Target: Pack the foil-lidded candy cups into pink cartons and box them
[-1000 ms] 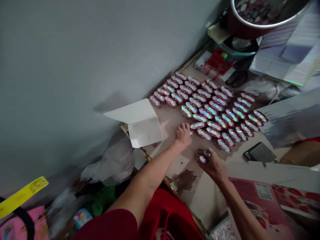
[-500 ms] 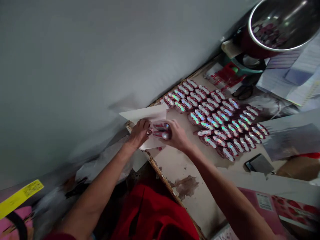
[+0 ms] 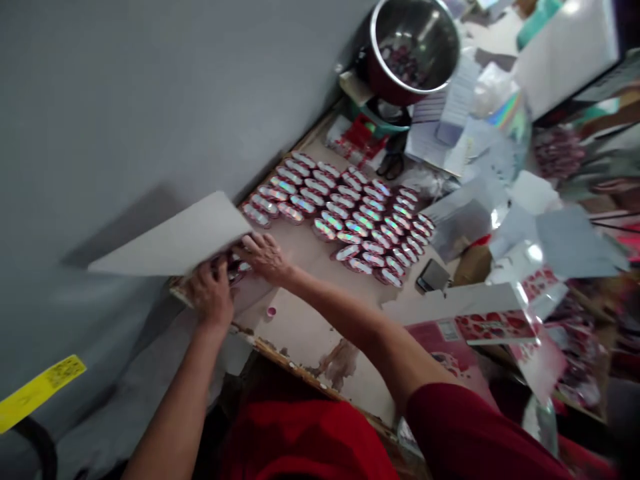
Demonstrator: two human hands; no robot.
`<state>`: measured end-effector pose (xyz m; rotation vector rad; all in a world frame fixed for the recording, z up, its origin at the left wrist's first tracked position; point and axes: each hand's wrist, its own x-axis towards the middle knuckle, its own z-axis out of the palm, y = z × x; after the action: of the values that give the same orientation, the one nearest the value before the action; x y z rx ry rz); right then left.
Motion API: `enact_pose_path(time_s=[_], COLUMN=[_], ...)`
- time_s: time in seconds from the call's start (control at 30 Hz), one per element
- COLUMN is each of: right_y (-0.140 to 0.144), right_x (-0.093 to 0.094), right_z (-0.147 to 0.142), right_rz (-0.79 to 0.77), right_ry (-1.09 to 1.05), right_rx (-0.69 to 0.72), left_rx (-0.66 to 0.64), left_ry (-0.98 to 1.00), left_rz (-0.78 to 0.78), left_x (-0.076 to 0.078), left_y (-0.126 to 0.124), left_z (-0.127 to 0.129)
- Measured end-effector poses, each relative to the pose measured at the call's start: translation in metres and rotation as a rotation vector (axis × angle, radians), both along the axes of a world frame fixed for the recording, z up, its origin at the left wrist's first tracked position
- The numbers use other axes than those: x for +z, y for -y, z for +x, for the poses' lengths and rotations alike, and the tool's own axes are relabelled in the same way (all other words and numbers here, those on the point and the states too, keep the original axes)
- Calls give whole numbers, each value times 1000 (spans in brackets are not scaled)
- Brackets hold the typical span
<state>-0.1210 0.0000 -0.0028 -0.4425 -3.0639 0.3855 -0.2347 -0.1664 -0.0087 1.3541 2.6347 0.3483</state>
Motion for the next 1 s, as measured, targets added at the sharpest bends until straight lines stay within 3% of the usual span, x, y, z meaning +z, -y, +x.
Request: enact_pose_path(time_s=[0.1, 0.17, 0.23, 0.27, 0.37, 0.43, 0.5, 0.6, 0.8, 0.9, 1.0], right_y=[2, 4, 2, -2, -13, -16, -16, -14, -19, -17, -14], right_x=[8, 12, 8, 3, -20, -32, -37, -34, -33, -40, -48], right_z=[66, 136, 206, 236, 286, 292, 288, 280, 253, 241, 240], right_rz=[-20, -6, 39, 62, 116, 123, 117, 101, -4, -47, -71], right_ry=[-104, -140, -115, -84, 38, 87, 85, 42, 64, 57, -23], right_rx=[-201, -500, -864, -962, -1054, -1051, -1058, -1089, -1137, -1168, -1107], left_rx=[7, -120, -351, -435, -443, -402, -404, -413, -465, -578, -704], left_ry=[37, 118, 212, 227, 159, 120, 104, 102, 156, 163, 181], left_rz=[164, 237, 220, 187, 113, 52, -3, -17, 13, 9, -7], left_x=[16, 27, 30, 28, 12, -3, -15, -26, -30, -31, -30], left_y=[-5, -24, -63, -88, -166, -199, -211, -205, -200, -206, -209], left_z=[28, 66, 112, 133, 176, 186, 190, 195, 202, 188, 164])
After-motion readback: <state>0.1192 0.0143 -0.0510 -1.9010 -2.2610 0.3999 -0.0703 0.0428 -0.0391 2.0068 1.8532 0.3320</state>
